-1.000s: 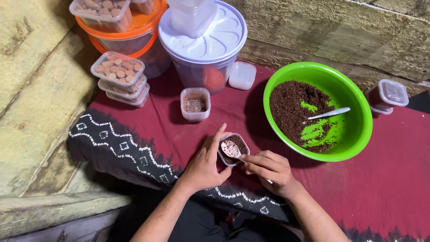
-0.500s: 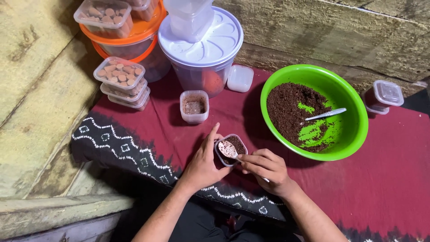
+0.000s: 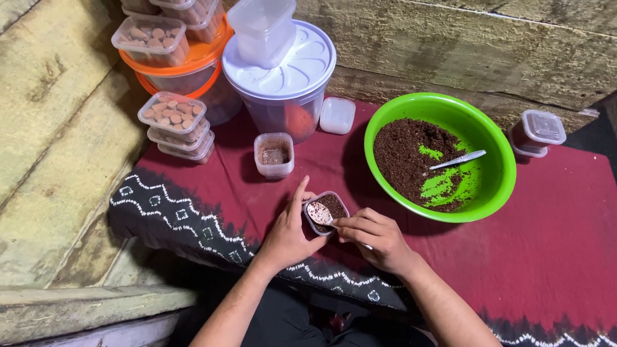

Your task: The person scoops dark granular material from a large green bowl into small square plastic containers using a spoon. They level the contents in each container and then place a lid on top to seal it.

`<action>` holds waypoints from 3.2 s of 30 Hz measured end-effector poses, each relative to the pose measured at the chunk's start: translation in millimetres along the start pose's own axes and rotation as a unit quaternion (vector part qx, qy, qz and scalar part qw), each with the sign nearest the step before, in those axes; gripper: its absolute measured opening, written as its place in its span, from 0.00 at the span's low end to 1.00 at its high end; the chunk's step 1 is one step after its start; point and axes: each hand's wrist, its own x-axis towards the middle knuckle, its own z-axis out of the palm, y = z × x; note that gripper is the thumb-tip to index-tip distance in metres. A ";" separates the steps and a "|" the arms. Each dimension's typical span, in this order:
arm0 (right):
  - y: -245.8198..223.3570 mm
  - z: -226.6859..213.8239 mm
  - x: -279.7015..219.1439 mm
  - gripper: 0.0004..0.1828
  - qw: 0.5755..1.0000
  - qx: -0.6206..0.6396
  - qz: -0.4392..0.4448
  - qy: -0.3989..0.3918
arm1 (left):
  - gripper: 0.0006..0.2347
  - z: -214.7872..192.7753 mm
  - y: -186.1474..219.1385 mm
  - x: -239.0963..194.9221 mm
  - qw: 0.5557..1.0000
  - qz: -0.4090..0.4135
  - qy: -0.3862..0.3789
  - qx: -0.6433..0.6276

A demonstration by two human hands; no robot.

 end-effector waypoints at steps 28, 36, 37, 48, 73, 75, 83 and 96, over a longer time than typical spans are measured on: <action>2.3 -0.1 -2.4 0.03 0.999 -0.013 0.033 0.016 | 0.46 -5.1 3.2 3.5 0.994 -0.014 -0.028 -0.106; 1.4 1.8 -0.2 0.02 0.999 -0.028 0.011 0.015 | 0.50 -5.3 17.9 9.5 0.991 -0.088 -0.082 0.055; 3.0 2.5 -1.6 0.02 1.000 -0.026 0.011 0.011 | 0.50 -5.7 16.1 9.2 0.991 -0.091 -0.080 0.053; 9.0 -6.8 -20.7 0.05 0.997 -0.040 0.003 -0.068 | 0.48 -16.7 20.1 14.9 0.982 -0.129 -0.137 -0.005; -1.9 -18.6 -13.1 0.05 0.997 -0.030 -0.012 -0.068 | 0.49 -2.8 6.1 5.9 0.997 -0.042 -0.064 -0.002; -1.4 -18.8 -12.7 0.05 0.997 -0.056 -0.034 -0.052 | 0.49 -0.6 4.4 6.5 0.995 -0.081 -0.057 0.010; 1.1 -13.1 -12.7 0.10 0.998 -0.051 -0.031 0.013 | 0.46 -3.3 3.7 4.7 0.997 -0.004 -0.054 -0.055; 5.6 -6.8 -13.7 0.03 0.999 -0.035 -0.026 0.015 | 0.48 -0.9 6.1 4.4 0.996 -0.023 -0.071 0.047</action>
